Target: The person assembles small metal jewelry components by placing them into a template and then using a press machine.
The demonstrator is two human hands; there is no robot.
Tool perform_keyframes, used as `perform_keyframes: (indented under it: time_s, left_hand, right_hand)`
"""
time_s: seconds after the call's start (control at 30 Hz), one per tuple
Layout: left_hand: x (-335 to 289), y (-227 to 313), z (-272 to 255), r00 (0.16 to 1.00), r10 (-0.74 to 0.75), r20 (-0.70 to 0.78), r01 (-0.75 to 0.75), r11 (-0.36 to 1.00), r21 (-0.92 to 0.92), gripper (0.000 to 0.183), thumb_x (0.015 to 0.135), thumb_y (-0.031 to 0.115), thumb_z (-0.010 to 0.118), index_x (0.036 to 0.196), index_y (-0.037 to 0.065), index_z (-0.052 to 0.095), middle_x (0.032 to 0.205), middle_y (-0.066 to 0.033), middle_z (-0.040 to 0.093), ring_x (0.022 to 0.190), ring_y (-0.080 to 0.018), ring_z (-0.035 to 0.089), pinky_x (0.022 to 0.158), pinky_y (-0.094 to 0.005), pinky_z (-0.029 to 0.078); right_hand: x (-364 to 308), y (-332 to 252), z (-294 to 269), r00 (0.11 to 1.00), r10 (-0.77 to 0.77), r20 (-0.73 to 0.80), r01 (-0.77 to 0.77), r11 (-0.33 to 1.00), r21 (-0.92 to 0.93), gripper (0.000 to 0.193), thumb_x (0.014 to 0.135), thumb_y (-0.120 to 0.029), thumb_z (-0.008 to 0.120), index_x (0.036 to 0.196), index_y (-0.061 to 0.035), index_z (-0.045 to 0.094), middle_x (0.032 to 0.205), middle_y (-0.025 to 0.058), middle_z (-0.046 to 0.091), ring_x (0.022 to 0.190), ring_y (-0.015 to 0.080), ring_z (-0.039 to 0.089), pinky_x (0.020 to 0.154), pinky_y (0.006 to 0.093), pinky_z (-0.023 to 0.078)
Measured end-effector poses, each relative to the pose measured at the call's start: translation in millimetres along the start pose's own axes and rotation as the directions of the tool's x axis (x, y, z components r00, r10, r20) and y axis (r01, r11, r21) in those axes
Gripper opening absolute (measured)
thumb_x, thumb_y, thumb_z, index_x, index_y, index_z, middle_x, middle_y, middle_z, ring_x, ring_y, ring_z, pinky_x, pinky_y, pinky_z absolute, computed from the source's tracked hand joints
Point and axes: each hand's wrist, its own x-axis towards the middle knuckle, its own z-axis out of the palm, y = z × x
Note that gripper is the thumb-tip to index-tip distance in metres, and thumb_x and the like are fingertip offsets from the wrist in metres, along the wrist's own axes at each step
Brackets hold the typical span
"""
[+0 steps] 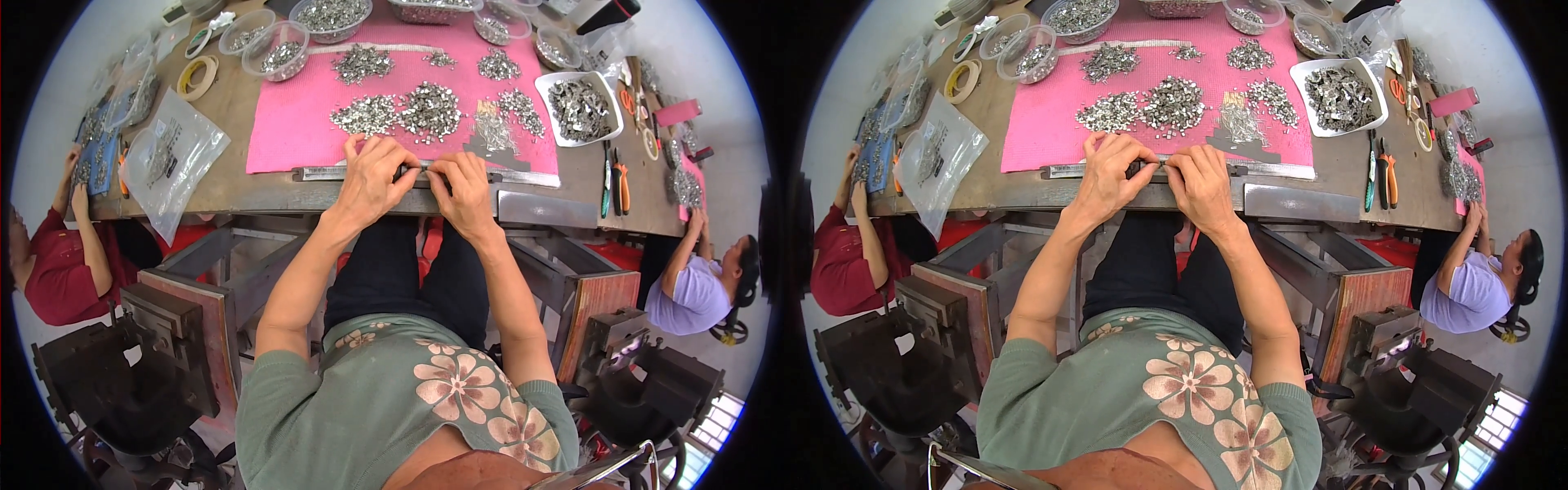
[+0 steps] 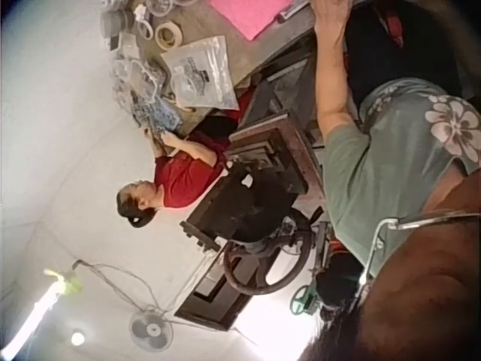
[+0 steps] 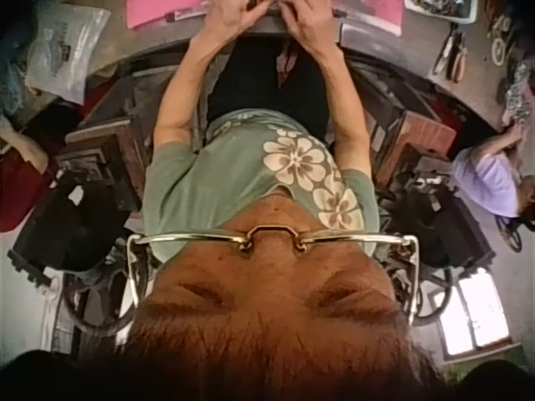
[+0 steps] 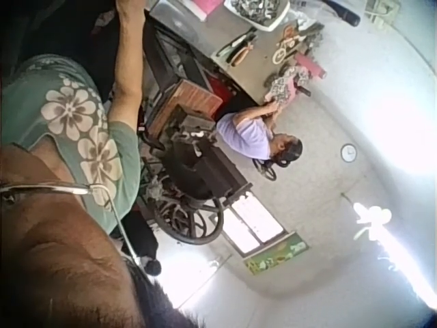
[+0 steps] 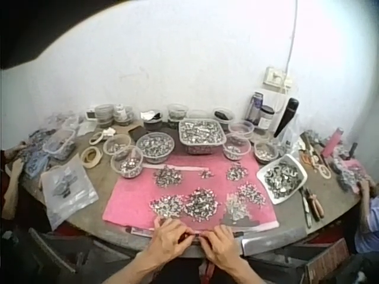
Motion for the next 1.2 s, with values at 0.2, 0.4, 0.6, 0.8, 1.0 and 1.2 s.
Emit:
perform_keyframes:
  time_s: [0.2, 0.4, 0.6, 0.8, 1.0, 1.2]
  left_hand:
    - [0, -1, 1, 0.999, -0.004, -0.032, 0.004, 1.0, -0.021, 0.007, 0.086, 0.014, 0.074, 0.091, 0.013, 0.07, 0.086, 0.0005, 0.064, 0.087, -0.0202, 0.06, 0.1, -0.0489, 0.031]
    - [21, -11, 6, 0.995, -0.059, -0.076, 0.068, 0.99, 0.127, 0.006, 0.09, 0.016, 0.072, 0.094, 0.013, 0.073, 0.087, 0.0006, 0.066, 0.087, -0.0198, 0.06, 0.1, -0.0479, 0.031]
    - [29, -17, 12, 1.0, -0.015, -0.02, 0.019, 0.98, 0.197, 0.007, 0.089, 0.021, 0.073, 0.091, 0.014, 0.074, 0.082, -0.0002, 0.062, 0.088, -0.0207, 0.059, 0.099, -0.0492, 0.031]
    - [29, -16, 6, 0.996, -0.065, 0.053, 0.058, 0.991, 0.123, 0.008, 0.087, 0.021, 0.074, 0.09, 0.013, 0.073, 0.084, -0.0009, 0.063, 0.089, -0.0213, 0.059, 0.099, -0.0494, 0.03]
    - [29, -18, 6, 0.998, -0.037, 0.044, 0.031, 0.991, 0.129, 0.008, 0.087, 0.02, 0.074, 0.09, 0.012, 0.073, 0.083, -0.0013, 0.062, 0.089, -0.0216, 0.058, 0.098, -0.0492, 0.03]
    - [25, -16, 0, 0.999, -0.031, 0.042, 0.028, 0.996, 0.079, 0.009, 0.087, 0.02, 0.074, 0.09, 0.011, 0.073, 0.085, -0.0013, 0.064, 0.09, -0.0204, 0.059, 0.101, -0.0484, 0.03]
  right_hand:
    - [-1, 4, 1, 0.997, -0.082, -0.002, 0.081, 0.994, -0.07, 0.018, 0.08, -0.003, 0.074, 0.095, -0.0044, 0.066, 0.093, 0.0065, 0.062, 0.09, 0.0258, 0.06, 0.083, 0.0402, 0.045]
    - [-3, 4, -2, 0.989, -0.147, 0.028, 0.15, 0.977, -0.154, 0.018, 0.08, -0.006, 0.075, 0.097, -0.0059, 0.068, 0.096, 0.006, 0.063, 0.091, 0.0255, 0.06, 0.085, 0.0402, 0.045]
    - [-4, 7, 1, 0.997, -0.073, -0.005, 0.073, 0.997, -0.035, 0.02, 0.079, -0.004, 0.076, 0.097, -0.0056, 0.068, 0.095, 0.0062, 0.063, 0.091, 0.0263, 0.06, 0.084, 0.0411, 0.045]
    - [-4, 6, 4, 0.996, -0.091, -0.02, 0.089, 0.995, -0.052, 0.021, 0.079, 0.0, 0.074, 0.097, -0.0031, 0.065, 0.095, 0.0072, 0.063, 0.091, 0.0275, 0.06, 0.084, 0.0417, 0.045]
    - [-4, 5, 3, 0.997, -0.07, -0.044, 0.071, 0.997, 0.013, 0.024, 0.079, -0.001, 0.076, 0.101, -0.004, 0.066, 0.093, 0.0072, 0.064, 0.089, 0.0272, 0.061, 0.083, 0.0407, 0.045]
    - [7, 3, -5, 0.999, 0.05, 0.006, -0.05, 0.997, 0.064, 0.019, 0.082, -0.002, 0.076, 0.1, -0.0044, 0.069, 0.093, 0.0075, 0.065, 0.088, 0.0266, 0.061, 0.08, 0.0386, 0.043]
